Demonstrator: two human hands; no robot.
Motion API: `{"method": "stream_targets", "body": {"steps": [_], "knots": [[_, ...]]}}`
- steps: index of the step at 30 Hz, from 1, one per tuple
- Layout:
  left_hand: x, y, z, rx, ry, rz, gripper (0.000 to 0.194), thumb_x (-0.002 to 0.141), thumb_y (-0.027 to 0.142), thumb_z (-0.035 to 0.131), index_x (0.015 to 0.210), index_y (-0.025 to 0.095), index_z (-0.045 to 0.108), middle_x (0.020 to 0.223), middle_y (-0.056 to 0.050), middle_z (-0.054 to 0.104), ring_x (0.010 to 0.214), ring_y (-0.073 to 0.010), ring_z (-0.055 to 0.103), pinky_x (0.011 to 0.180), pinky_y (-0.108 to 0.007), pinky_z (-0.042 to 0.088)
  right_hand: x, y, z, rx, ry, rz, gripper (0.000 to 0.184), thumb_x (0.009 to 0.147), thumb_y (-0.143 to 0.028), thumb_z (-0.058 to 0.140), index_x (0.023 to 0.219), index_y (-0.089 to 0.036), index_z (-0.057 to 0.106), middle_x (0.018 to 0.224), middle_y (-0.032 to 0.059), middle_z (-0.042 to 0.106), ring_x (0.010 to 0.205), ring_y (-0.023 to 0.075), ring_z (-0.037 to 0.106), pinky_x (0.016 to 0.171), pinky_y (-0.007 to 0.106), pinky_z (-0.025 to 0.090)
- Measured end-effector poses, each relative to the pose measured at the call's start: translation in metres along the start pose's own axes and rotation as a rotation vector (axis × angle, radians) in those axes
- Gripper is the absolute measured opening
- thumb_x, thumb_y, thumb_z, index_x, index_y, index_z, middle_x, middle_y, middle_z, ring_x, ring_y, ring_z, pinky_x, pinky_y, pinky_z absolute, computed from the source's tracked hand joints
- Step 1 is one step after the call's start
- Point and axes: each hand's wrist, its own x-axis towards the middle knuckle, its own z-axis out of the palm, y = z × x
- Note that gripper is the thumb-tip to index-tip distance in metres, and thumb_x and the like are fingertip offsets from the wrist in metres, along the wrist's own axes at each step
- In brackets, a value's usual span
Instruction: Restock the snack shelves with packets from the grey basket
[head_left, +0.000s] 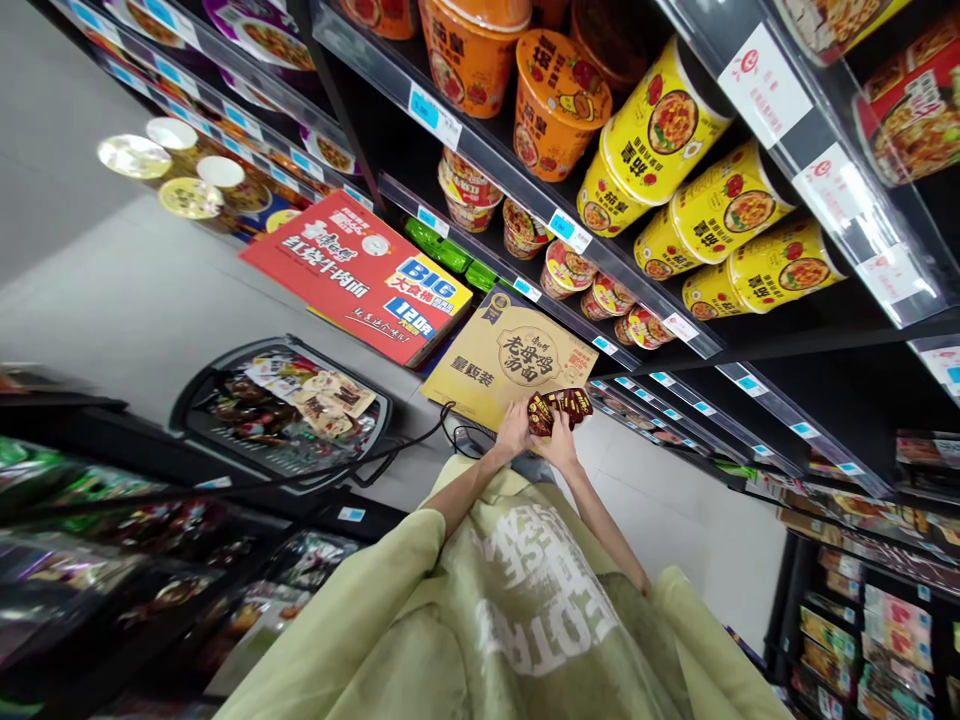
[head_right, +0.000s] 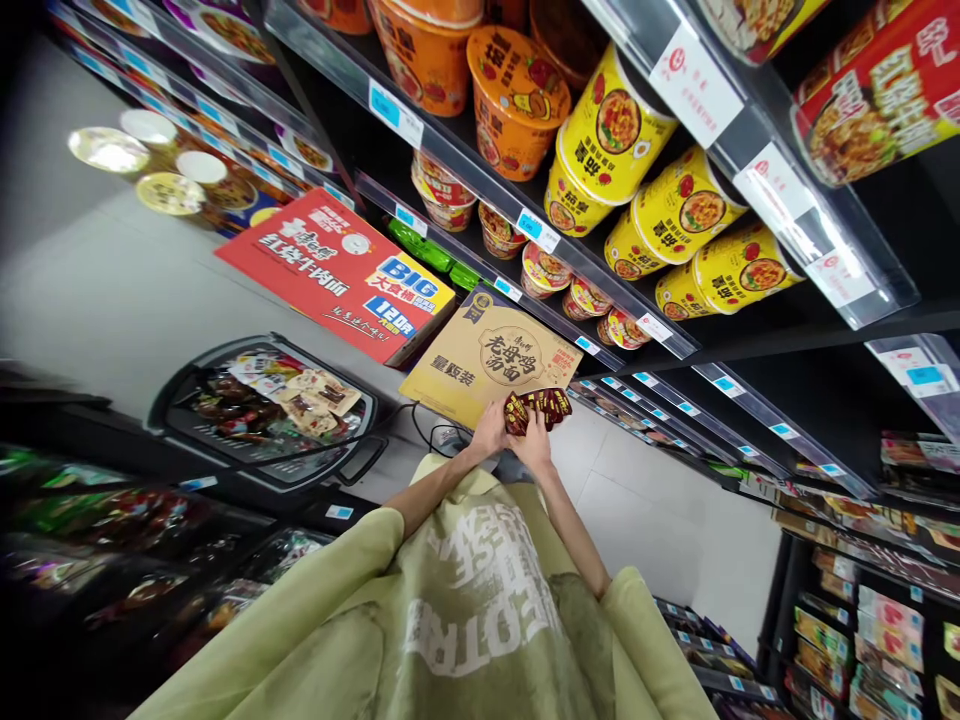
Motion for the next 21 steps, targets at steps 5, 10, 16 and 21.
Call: {"method": "stream_targets", "body": {"steps": [5,10,16,21], "knots": [[-0.002,-0.001,-0.005,-0.013,-0.042,0.014,0.086,0.077,0.024,0.076,0.151,0.015,0.033,0.156,-0.021,0.046,0.148,-0.0352,0.042,0.123,-0.051,0.038,-0.015,0.017,-0.014,0.119,0.024,-0.079,0.093,0.074,-0.020,0.077,0.157,-0.021,0.034,0.154,0.0154,0.050,0.145,0.0279,0.050,0.119,0.043,0.045],[-0.004,-0.003,-0.010,-0.001,-0.093,0.050,0.088,0.073,0.018,0.078,0.152,0.018,0.038,0.164,-0.017,0.040,0.158,-0.0356,0.027,0.130,-0.055,0.027,-0.024,0.023,-0.002,0.065,0.163,-0.007,0.085,0.084,-0.023,0.067,0.160,-0.017,0.029,0.157,0.0171,0.049,0.146,0.0267,0.047,0.121,0.044,0.042],[-0.004,-0.008,-0.012,0.006,-0.080,0.030,0.112,0.070,0.022,0.077,0.164,0.016,0.017,0.170,-0.022,0.028,0.161,-0.0398,0.020,0.130,-0.064,0.020,-0.020,0.011,0.010,-0.154,0.099,-0.034,0.073,0.096,-0.044,0.058,0.158,-0.012,0.036,0.159,0.0204,0.044,0.149,0.0322,0.039,0.122,0.051,0.037],[-0.003,-0.009,-0.012,-0.031,-0.064,0.066,0.107,0.072,0.022,0.072,0.163,0.012,0.018,0.170,-0.024,0.029,0.159,-0.0356,0.027,0.130,-0.058,0.024,-0.019,0.000,0.013,-0.287,0.041,-0.065,0.057,0.097,-0.042,0.060,0.145,-0.013,0.055,0.171,0.0188,0.028,0.156,0.0385,0.025,0.124,0.059,0.028]]}}
